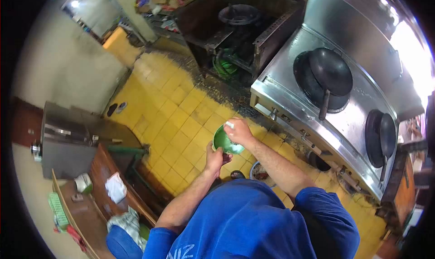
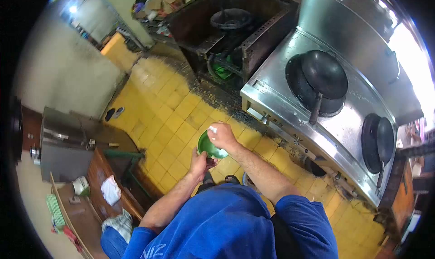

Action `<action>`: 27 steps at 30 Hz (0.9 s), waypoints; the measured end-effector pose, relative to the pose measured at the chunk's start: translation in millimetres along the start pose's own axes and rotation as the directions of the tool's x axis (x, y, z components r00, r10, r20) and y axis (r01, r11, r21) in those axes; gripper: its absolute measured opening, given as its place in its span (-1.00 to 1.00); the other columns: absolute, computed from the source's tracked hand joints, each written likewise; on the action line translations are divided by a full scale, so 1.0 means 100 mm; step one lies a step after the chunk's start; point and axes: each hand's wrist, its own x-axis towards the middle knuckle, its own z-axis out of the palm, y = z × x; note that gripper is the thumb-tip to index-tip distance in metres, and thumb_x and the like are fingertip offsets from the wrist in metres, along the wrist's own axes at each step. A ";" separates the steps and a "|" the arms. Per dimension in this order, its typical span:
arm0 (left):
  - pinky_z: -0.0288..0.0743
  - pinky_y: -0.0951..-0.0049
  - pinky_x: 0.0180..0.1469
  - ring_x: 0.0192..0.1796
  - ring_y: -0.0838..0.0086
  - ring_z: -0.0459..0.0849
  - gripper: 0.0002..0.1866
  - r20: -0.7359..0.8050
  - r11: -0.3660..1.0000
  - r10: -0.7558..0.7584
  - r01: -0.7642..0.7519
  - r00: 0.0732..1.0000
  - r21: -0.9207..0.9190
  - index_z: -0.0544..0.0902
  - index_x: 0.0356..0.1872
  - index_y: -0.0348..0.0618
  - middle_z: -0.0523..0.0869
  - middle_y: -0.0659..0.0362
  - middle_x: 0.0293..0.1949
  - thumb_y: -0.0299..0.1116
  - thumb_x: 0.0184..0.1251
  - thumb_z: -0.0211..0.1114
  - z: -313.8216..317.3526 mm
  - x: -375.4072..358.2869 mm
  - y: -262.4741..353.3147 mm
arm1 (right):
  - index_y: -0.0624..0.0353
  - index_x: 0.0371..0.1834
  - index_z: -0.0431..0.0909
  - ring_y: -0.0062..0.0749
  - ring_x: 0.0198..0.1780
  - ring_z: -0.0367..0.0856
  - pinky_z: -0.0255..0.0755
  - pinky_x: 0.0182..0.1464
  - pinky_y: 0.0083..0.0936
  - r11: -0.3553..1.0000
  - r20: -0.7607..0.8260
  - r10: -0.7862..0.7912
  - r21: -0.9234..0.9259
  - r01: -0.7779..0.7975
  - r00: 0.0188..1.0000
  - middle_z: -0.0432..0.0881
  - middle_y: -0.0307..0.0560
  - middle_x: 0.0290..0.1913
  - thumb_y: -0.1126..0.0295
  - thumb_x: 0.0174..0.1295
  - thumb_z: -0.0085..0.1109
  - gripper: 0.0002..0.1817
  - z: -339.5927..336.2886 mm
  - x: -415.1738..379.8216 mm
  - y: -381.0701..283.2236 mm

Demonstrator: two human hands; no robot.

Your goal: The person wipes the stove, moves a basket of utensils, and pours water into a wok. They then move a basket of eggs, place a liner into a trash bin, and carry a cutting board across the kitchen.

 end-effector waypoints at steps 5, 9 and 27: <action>0.62 0.38 -0.43 -0.43 0.38 0.64 -0.53 0.114 0.994 -0.054 0.042 0.992 0.105 0.11 0.25 -0.15 0.55 0.01 -0.31 -0.51 0.33 -0.07 0.23 0.60 0.41 | 0.23 -0.23 0.61 -0.44 -0.20 0.59 0.42 -0.06 -0.53 0.913 -0.317 0.287 0.376 -0.158 0.904 0.66 -0.05 -0.31 0.42 0.23 0.02 -0.81 -0.21 0.44 0.27; 0.59 0.44 -0.43 -0.47 0.47 0.59 -0.73 0.436 0.991 -0.129 0.108 0.891 0.074 0.31 0.03 -0.20 0.55 0.10 -0.44 -0.52 0.30 -0.07 0.07 1.11 0.71 | 0.32 -0.32 0.61 -0.51 -0.18 0.55 0.38 -0.07 -0.54 0.778 -0.540 0.519 0.620 -0.104 0.663 0.65 -0.15 -0.30 0.42 0.28 0.05 -0.81 -0.61 0.86 0.74; 0.67 0.32 -0.31 -0.46 0.47 0.58 -0.50 0.167 0.843 -0.307 0.186 0.937 0.505 0.22 0.15 -0.11 0.55 0.06 -0.23 -0.54 0.12 -0.03 -0.68 1.97 1.37 | 0.04 -0.36 0.59 -0.15 -0.14 0.56 0.32 0.00 -0.16 0.450 -0.871 0.206 -0.321 -0.833 0.447 0.62 -0.09 -0.25 0.38 0.03 0.14 -0.90 -1.37 -0.44 2.59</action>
